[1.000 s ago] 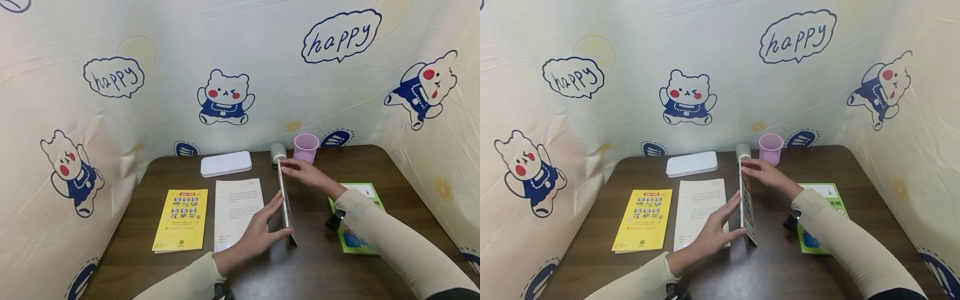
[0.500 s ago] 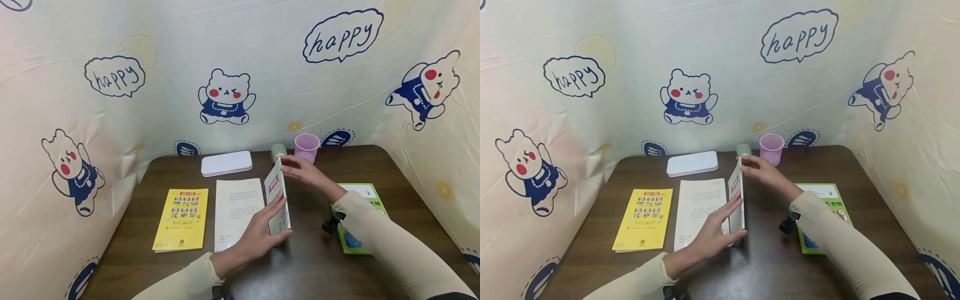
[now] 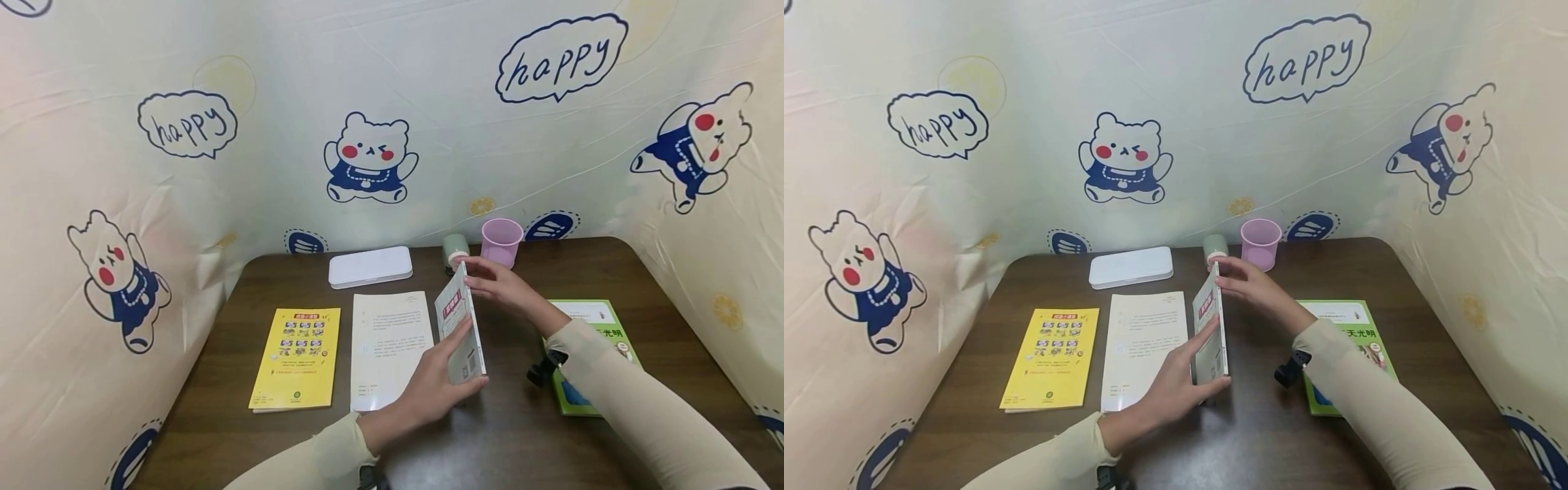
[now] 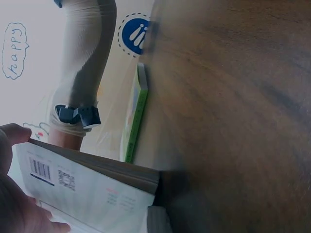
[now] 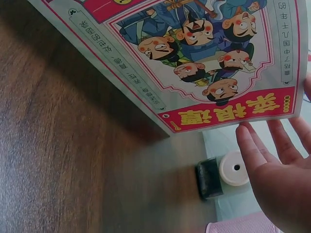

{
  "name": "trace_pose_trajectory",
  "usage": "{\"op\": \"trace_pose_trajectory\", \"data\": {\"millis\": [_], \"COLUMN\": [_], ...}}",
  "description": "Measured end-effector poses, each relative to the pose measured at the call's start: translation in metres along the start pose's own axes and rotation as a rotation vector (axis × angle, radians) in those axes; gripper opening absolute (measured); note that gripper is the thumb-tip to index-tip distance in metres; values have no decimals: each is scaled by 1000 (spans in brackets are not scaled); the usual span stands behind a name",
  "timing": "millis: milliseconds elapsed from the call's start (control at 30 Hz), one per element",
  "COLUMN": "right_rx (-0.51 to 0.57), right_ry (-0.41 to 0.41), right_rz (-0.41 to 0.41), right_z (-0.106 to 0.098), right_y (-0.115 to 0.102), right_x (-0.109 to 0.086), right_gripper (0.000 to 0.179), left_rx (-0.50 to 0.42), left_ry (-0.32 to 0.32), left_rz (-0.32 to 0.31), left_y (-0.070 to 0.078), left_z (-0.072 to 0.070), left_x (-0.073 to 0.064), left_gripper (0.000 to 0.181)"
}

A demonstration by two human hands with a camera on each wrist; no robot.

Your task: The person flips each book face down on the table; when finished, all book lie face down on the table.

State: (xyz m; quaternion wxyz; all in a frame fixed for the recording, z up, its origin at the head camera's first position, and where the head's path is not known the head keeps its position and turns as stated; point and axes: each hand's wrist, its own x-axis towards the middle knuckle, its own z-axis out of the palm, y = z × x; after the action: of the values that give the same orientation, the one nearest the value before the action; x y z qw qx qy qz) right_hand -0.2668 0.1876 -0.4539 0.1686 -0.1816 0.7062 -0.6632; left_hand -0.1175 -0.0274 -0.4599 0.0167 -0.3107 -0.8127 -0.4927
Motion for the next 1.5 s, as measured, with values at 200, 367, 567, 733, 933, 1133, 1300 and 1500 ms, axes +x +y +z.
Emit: {"op": "trace_pose_trajectory", "data": {"millis": [200, 367, 567, 733, 933, 1133, 1300, 1500], "right_rx": [-3, 10, 25, 20, -17, -43, -49, -93], "right_ry": [12, 14, 16, 26, 43, 51, 37, -3], "right_rz": [10, -1, 17, 42, 52, 86, 96, 114], "right_z": [-5, -11, -19, -26, -33, -42, -48, -52], "right_y": [0, 3, 9, 14, 21, 28, 34, 37], "right_x": [-5, -9, -13, -17, -22, -27, -30, -36], "right_gripper": [62, 59, 58, 60, 62, 63, 63, 62], "left_rx": [-31, -43, -65, -45, -16, 80, 204, 383], "left_ry": [7, -15, -45, -72, -125, -225, -315, -449], "left_rz": [-54, -98, -135, -138, -148, -191, -197, -177], "left_y": [-7, -15, -20, -22, -26, -29, -31, -33], "left_z": [11, 19, 26, 29, 31, 32, 33, 34], "left_x": [2, 4, 7, 9, 11, 10, 11, 12], "left_gripper": [88, 84, 82, 81, 85, 95, 92, 84]}}
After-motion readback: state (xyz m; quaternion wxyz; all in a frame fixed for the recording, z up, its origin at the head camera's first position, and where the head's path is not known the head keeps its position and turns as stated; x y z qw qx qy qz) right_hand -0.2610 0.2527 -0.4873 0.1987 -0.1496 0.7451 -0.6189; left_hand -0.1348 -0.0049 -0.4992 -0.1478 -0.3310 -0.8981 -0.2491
